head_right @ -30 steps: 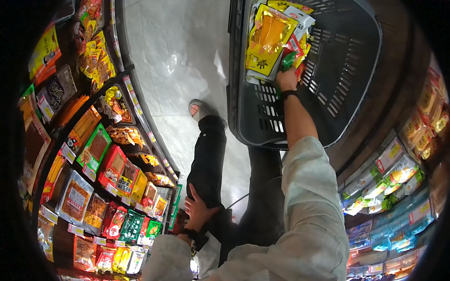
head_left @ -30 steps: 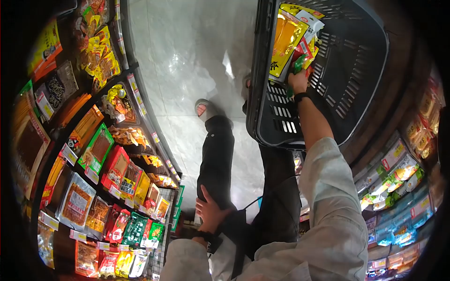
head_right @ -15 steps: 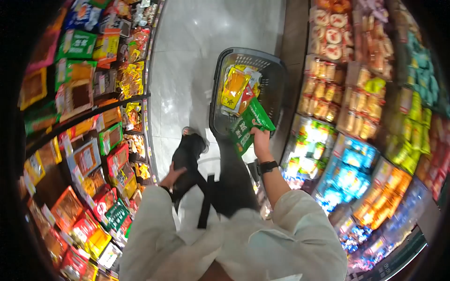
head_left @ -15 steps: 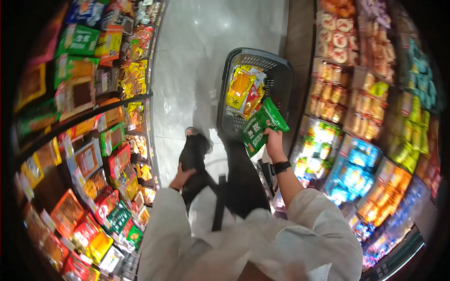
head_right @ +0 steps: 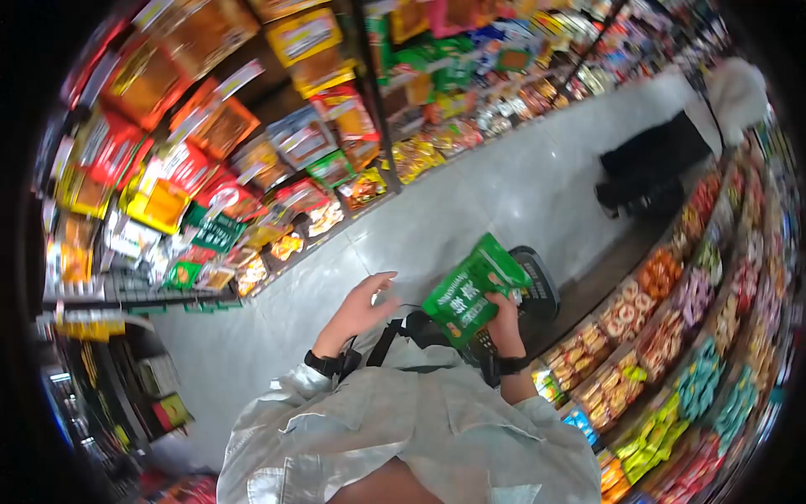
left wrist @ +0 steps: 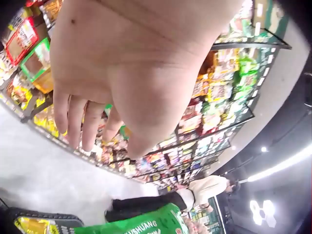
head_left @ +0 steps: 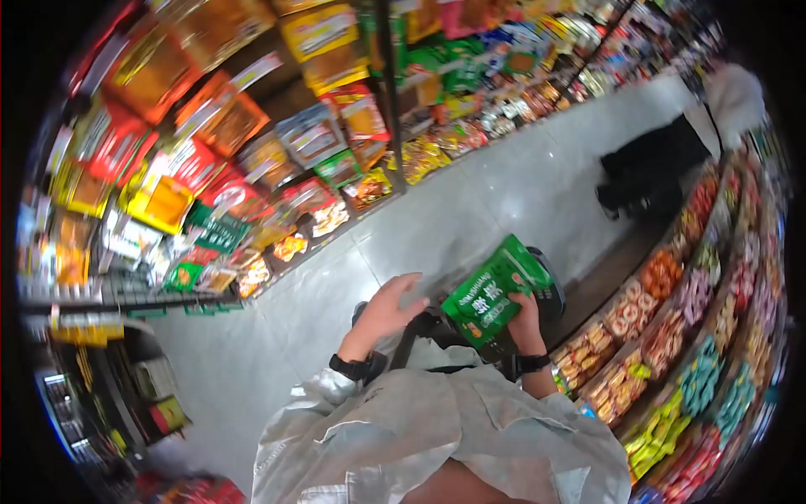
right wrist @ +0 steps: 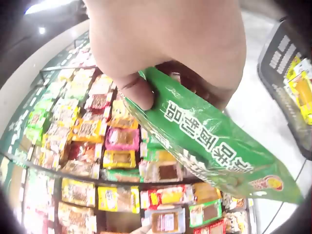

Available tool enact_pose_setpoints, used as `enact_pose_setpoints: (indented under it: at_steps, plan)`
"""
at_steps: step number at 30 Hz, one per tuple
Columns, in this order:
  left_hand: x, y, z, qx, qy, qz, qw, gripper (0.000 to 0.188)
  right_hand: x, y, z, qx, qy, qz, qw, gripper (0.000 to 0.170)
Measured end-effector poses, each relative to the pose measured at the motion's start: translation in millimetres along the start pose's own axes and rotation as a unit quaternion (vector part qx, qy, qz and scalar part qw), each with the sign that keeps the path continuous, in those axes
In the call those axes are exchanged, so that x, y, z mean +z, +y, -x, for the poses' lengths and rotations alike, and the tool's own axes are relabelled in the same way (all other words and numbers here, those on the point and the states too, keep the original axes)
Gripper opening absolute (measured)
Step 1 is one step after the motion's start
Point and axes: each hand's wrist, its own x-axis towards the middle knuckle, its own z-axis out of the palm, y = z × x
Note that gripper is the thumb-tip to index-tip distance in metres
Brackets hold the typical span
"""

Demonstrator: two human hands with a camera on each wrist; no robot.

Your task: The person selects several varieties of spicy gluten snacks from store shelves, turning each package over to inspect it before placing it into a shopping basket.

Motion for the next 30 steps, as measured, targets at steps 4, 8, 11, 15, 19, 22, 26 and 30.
enact_pose_setpoints:
  at_steps: [4,8,11,15,19,22,26,30]
  plan:
    - [-28,-3,44,0.039,0.053,0.101,0.993,0.065,115,19,-3,0.085,-0.122,0.044,0.988,0.04]
    - [-83,-24,75,-0.022,0.041,0.145,0.988,0.063,208,68,26,0.096,-0.256,0.137,0.952,0.037]
    - [-114,-42,103,-0.02,0.064,0.206,0.976,0.052,245,102,44,0.072,-0.287,0.223,0.929,0.041]
    - [-148,-73,147,-0.029,0.067,0.288,0.955,0.049,272,143,71,0.045,-0.301,0.33,0.894,0.036]
    - [-156,-121,177,-0.049,0.064,0.218,0.973,0.052,284,176,97,0.005,-0.263,0.375,0.889,0.027]
    - [-160,-138,191,-0.055,0.091,0.176,0.979,0.051,287,189,111,-0.024,-0.228,0.403,0.886,0.025]
    - [-163,-166,197,-0.041,0.18,0.266,0.946,0.047,303,183,111,-0.315,-0.325,0.494,0.742,0.026]
    - [-196,-121,204,-0.1,0.027,0.489,0.866,0.048,335,171,132,-0.408,-0.268,0.59,0.643,0.027]
